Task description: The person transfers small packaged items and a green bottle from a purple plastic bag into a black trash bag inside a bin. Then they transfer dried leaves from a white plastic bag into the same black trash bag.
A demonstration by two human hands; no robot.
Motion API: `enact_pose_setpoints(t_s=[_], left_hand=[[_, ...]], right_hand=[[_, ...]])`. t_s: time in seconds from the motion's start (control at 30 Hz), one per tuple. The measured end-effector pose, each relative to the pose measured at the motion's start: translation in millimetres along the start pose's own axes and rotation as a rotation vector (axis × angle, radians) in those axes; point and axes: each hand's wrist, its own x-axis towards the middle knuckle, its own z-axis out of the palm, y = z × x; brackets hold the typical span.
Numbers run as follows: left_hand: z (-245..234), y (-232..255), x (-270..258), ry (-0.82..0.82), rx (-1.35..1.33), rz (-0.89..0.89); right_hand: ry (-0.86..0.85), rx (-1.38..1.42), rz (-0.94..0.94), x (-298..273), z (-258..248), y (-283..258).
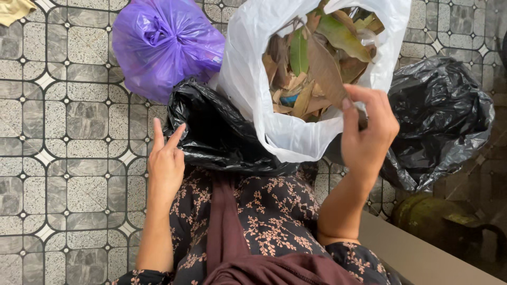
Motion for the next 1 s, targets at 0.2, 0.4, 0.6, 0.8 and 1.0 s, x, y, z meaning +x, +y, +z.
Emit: enact_pose_setpoints(t_s=[0.2, 0.4, 0.6, 0.8, 1.0], left_hand=[[41.1, -14.7, 12.3, 0.257, -0.055, 0.084], [50.8, -21.1, 30.2, 0.244, -0.198, 0.11], [47.6, 8.0, 76.8, 0.21, -0.271, 0.288], [65.3, 46.3, 138.4, 0.177, -0.349, 0.371], [83.1, 83.9, 212.9, 0.146, -0.445, 0.31]], right_hand=[[0.05, 0.837, 0.097, -75.1, 61.9, -50.2], [-0.507, 0.621, 0.087, -100.1, 209.1, -3.1], [-0.366, 0.359, 0.009, -76.5, 264.9, 92.1], [-0.291, 0.171, 0.118, -13.3, 263.6, 133.2], [-0.29, 0.559, 0.327, -3.0, 267.2, 125.0]])
